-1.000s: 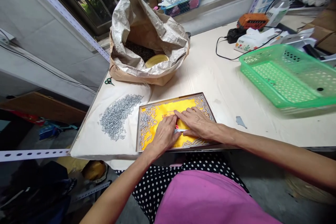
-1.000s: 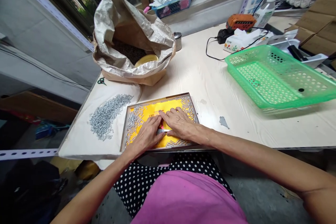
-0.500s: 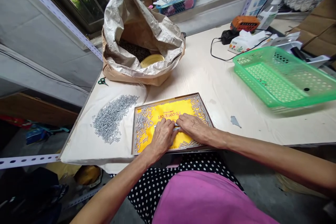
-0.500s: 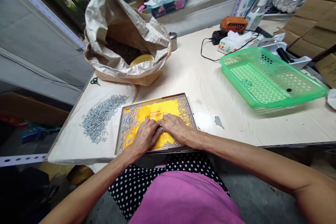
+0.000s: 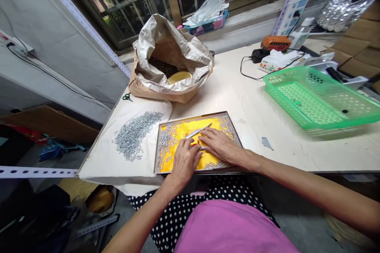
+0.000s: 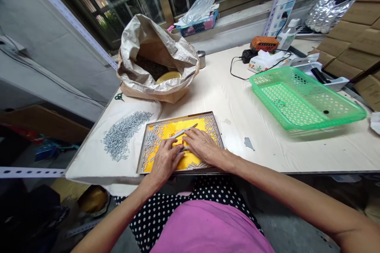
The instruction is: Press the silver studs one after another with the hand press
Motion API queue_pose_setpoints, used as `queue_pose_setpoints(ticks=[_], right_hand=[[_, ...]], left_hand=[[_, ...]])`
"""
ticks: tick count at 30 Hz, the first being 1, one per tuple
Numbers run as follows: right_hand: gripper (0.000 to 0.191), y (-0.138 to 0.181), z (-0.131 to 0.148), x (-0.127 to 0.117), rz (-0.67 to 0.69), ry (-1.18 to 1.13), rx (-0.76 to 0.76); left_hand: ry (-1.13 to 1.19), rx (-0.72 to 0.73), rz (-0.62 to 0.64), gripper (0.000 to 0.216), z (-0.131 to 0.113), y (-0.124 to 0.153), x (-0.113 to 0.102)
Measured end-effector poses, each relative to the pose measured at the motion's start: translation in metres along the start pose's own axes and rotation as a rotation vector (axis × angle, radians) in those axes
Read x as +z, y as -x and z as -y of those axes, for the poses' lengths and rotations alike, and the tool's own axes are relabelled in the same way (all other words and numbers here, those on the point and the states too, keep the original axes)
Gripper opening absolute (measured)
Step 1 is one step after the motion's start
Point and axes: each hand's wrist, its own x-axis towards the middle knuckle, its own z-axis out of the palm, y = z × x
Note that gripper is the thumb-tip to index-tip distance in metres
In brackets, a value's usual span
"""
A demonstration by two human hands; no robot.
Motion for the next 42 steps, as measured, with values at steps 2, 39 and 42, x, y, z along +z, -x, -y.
queue_pose_setpoints(ticks=[2, 39, 42], right_hand=[[0.027, -0.006, 0.002, 0.000, -0.002, 0.021, 0.033], [0.020, 0.007, -0.005, -0.039, -0.154, -0.241, 0.101], [0.019, 0.020, -0.011, -0.041, -0.256, -0.229, 0.170]], left_hand=[[-0.009, 0.001, 0.041, 0.014, 0.000, -0.001, -0.002], [0.144, -0.457, -0.158, 0.034, 0.058, 0.049, -0.001], [0.125, -0.431, -0.155, 0.044, 0.064, 0.046, 0.007]])
